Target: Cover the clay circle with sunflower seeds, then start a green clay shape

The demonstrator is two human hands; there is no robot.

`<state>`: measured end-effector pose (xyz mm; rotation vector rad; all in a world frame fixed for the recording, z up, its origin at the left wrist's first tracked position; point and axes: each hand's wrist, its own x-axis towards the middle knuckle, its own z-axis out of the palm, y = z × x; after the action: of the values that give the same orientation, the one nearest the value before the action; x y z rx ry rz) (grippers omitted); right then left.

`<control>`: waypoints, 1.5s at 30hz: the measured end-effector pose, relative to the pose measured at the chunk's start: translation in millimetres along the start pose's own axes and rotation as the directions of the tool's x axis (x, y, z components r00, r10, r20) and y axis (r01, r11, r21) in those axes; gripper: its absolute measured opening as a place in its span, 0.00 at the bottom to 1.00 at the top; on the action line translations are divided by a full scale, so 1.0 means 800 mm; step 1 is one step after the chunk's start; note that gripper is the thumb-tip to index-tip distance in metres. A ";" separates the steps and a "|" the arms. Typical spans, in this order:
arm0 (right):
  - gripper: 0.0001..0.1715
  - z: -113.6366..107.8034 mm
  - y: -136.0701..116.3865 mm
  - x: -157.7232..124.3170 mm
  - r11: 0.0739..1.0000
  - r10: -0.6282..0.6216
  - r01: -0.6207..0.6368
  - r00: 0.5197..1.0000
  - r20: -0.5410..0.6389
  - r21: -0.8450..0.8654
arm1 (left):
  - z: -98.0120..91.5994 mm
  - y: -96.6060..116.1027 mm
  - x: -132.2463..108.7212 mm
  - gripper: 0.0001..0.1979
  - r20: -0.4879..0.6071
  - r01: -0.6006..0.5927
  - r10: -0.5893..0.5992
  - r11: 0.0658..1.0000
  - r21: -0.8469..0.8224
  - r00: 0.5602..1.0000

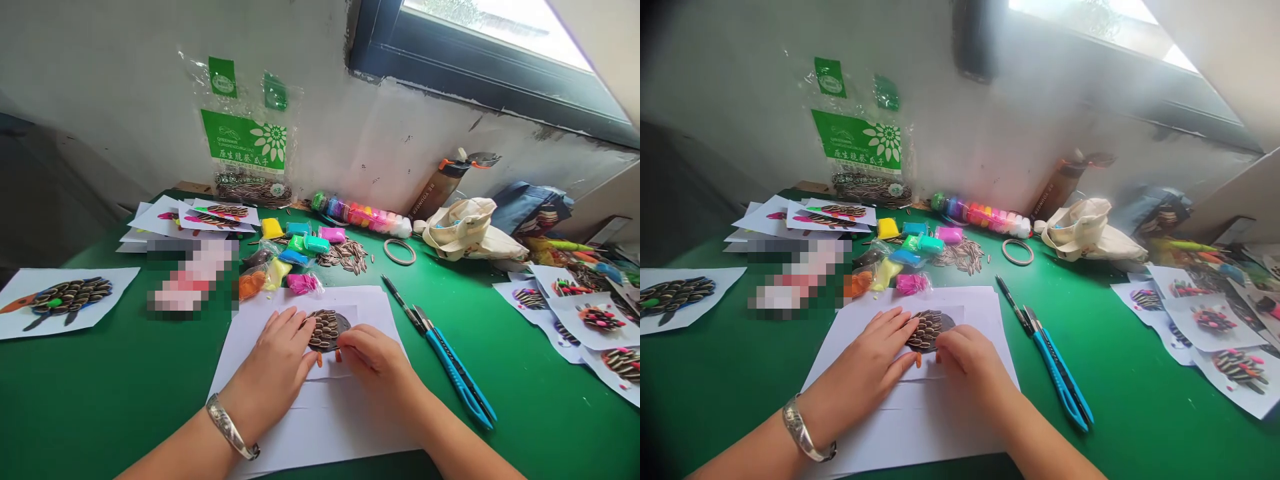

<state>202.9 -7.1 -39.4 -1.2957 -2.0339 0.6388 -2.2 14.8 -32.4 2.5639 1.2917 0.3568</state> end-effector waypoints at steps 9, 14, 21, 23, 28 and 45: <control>0.13 0.004 0.006 -0.002 0.993 -0.092 0.087 0.994 -0.055 -0.083 | 0.001 0.000 0.000 0.21 -0.012 -0.005 0.005 1.000 -0.017 1.000; 0.16 0.004 0.004 0.001 0.970 -0.105 0.093 0.993 -0.045 -0.227 | 0.002 0.000 -0.001 0.21 -0.028 -0.005 0.004 1.000 -0.017 1.000; 0.17 0.002 -0.003 0.003 0.935 -0.119 0.106 0.993 -0.017 -0.339 | 0.002 0.000 -0.001 0.21 -0.009 -0.002 0.002 1.000 -0.006 1.000; 0.16 0.004 -0.002 0.003 0.944 -0.107 0.097 0.994 -0.016 -0.316 | 0.003 -0.001 -0.001 0.21 -0.017 -0.002 0.002 1.000 -0.008 1.000; 0.15 0.009 0.001 0.002 0.974 -0.079 0.080 0.997 0.015 -0.212 | 0.004 0.000 -0.001 0.21 -0.028 -0.003 0.003 1.000 -0.011 1.000; 0.12 0.004 0.007 -0.001 0.919 -0.071 0.072 0.997 0.018 -0.387 | 0.004 0.000 -0.001 0.21 -0.018 -0.004 0.004 1.000 -0.009 1.000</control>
<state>203.8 -6.0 -45.6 -1.4277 -2.2768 0.2054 -1.8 13.8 -35.9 2.5623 1.2884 0.3864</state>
